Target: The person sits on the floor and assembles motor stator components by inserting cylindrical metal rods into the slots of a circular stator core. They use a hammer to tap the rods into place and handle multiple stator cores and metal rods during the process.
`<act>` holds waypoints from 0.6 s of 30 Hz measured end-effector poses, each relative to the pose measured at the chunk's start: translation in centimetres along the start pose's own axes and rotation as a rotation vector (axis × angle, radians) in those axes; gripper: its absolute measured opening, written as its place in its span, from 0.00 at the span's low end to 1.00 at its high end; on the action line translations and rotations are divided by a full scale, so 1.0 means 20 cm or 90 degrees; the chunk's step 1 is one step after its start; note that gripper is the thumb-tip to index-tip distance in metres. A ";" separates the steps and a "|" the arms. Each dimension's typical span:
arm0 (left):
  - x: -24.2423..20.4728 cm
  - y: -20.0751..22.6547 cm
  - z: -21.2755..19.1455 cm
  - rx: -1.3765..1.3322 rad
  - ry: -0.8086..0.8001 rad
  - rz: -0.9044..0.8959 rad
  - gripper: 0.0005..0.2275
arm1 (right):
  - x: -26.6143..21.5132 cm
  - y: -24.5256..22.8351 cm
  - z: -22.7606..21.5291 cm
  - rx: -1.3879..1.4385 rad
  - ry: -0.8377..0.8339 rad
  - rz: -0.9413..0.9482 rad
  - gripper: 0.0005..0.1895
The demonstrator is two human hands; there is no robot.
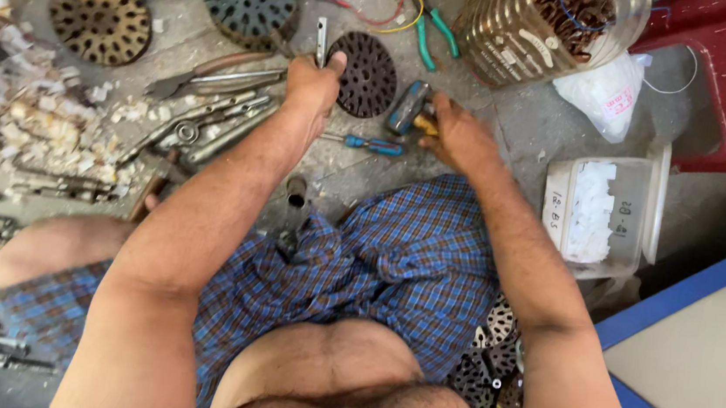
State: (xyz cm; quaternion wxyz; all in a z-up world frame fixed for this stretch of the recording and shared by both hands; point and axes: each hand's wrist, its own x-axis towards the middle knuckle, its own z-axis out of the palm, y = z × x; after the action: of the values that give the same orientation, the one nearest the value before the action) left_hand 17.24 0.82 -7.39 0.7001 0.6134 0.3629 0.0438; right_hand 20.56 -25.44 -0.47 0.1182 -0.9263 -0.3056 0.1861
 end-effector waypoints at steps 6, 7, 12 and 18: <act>0.26 -0.15 0.14 -0.009 0.093 -0.090 0.14 | 0.06 0.05 0.04 0.052 -0.019 0.085 0.36; 0.30 -0.14 0.16 0.073 0.110 -0.045 0.13 | 0.07 0.04 0.04 0.070 0.019 0.054 0.34; 0.29 -0.05 0.17 0.436 0.097 0.045 0.13 | 0.03 0.01 0.00 0.047 0.120 -0.010 0.31; 0.10 -0.01 0.09 0.480 0.046 0.332 0.32 | 0.03 0.04 -0.03 0.270 0.040 0.104 0.34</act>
State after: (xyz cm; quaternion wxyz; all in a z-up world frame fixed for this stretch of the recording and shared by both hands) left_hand 19.68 0.34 -8.52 0.3806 0.8942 0.2111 0.1044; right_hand 21.60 -25.77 -0.39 0.3043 -0.9077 -0.1798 0.2262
